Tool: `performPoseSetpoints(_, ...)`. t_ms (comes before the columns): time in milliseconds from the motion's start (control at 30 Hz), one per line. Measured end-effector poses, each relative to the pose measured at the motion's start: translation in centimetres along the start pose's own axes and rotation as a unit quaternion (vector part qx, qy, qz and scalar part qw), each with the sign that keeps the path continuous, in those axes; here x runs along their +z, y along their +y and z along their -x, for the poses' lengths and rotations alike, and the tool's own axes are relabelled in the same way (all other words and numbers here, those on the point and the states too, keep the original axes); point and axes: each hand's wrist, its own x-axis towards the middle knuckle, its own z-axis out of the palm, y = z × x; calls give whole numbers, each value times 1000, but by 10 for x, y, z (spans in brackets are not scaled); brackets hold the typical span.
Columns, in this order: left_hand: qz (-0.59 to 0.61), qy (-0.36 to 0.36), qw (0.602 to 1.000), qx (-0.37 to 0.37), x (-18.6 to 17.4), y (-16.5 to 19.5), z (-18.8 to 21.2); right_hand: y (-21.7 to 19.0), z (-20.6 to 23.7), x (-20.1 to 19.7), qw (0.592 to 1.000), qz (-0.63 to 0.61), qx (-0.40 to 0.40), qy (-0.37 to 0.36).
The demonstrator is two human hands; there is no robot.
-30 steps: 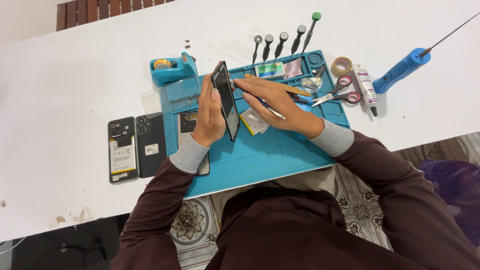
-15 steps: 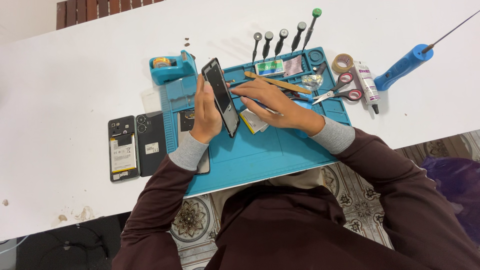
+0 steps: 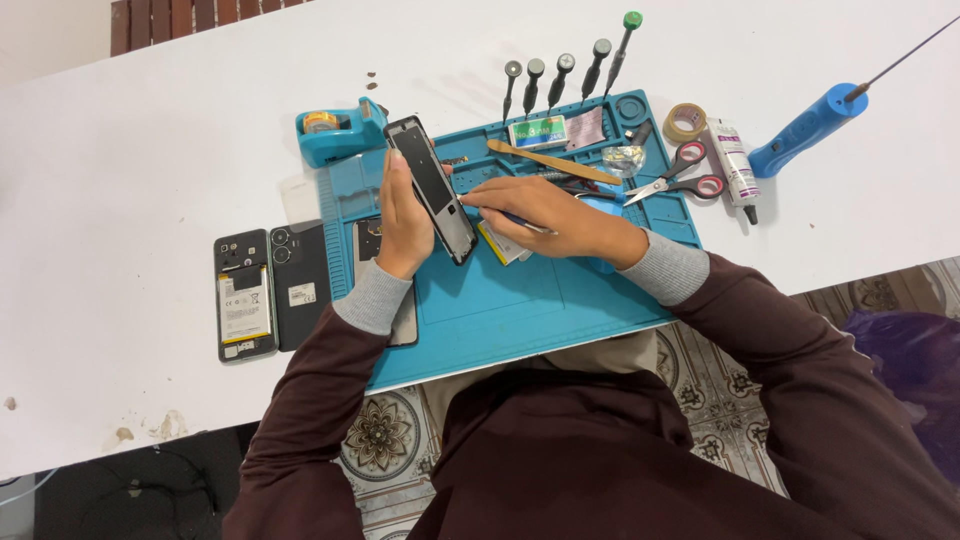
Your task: The person uses a metal spudger to pry and separate the screen assembly from the phone frame, then switches to a screwdriver to remove screws from the back of a second phone. The person handles multiple disassembled phone parts and tools on a blue work mat.
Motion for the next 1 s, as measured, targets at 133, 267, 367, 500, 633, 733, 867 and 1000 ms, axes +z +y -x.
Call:
performPoseSetpoints(133,1,2,1000,-18,0,0,-1,0,1,0,1000,1,-18,10)
performPoseSetpoints(267,21,8,999,-43,1,-1,-1,3,2,0,1000,8,-17,1)
performPoseSetpoints(367,25,15,998,-48,1,-2,-3,5,4,1,1000,8,-12,-9)
performPoseSetpoints(500,23,20,997,-70,0,-1,-5,6,7,3,999,16,-37,-8)
performPoseSetpoints(633,49,21,996,-72,0,-1,-4,7,7,3,1000,6,-25,-10)
performPoseSetpoints(733,42,19,997,-61,1,1,-4,7,7,2,999,-20,-37,16)
performPoseSetpoints(867,16,15,999,-38,2,2,-4,6,8,0,998,-35,-40,41)
performPoseSetpoints(1000,-42,21,999,-20,1,0,-5,6,5,1,999,-41,-21,24)
